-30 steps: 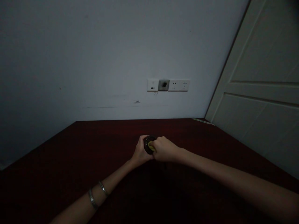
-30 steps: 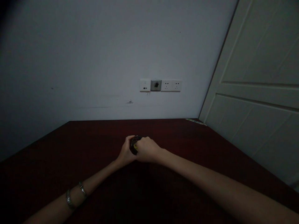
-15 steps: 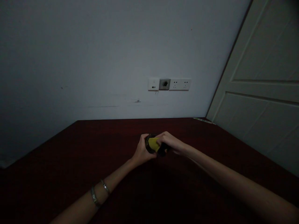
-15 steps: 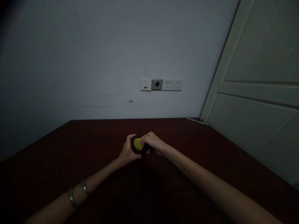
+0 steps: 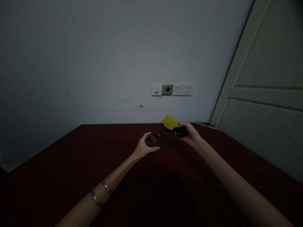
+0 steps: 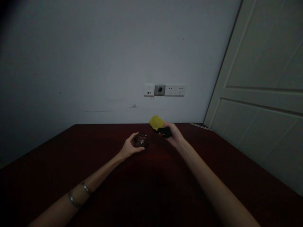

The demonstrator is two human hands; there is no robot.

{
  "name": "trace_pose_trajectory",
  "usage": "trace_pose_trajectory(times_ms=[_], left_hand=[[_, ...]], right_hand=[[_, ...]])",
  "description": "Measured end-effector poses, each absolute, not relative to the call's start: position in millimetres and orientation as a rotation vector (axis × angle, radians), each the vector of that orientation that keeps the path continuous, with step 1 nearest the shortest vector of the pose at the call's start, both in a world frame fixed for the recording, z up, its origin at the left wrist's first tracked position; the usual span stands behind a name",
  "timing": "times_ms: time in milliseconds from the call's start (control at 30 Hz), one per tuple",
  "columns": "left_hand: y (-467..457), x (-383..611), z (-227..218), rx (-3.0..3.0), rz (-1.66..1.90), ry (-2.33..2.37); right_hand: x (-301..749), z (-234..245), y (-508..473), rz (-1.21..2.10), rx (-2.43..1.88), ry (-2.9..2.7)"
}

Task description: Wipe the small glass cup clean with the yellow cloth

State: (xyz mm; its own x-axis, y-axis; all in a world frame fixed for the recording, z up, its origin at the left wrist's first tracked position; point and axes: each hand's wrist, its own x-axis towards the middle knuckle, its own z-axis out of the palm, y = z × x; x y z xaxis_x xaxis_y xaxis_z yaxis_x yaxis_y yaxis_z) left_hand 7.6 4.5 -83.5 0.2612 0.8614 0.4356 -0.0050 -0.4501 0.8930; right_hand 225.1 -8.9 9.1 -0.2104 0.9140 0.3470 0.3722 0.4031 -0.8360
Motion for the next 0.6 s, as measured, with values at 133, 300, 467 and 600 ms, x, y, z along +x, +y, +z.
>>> trace_pose_trajectory(times_ms=[133,300,467,600], left_hand=[[14,8,-57,1.448,1.099,0.632],[19,3,-42,1.235,0.920,0.414],[26,2,-49,1.063,0.965,0.413],[28,3,-48,0.950,0.935,0.446]], right_hand=[[218,15,-8,0.926,-1.087,-1.527],[208,18,-13,0.989,-1.035,-1.327],[207,11,-21,0.549,-0.994,-1.631],[214,2,-26,0.002,-0.790,-2.162]])
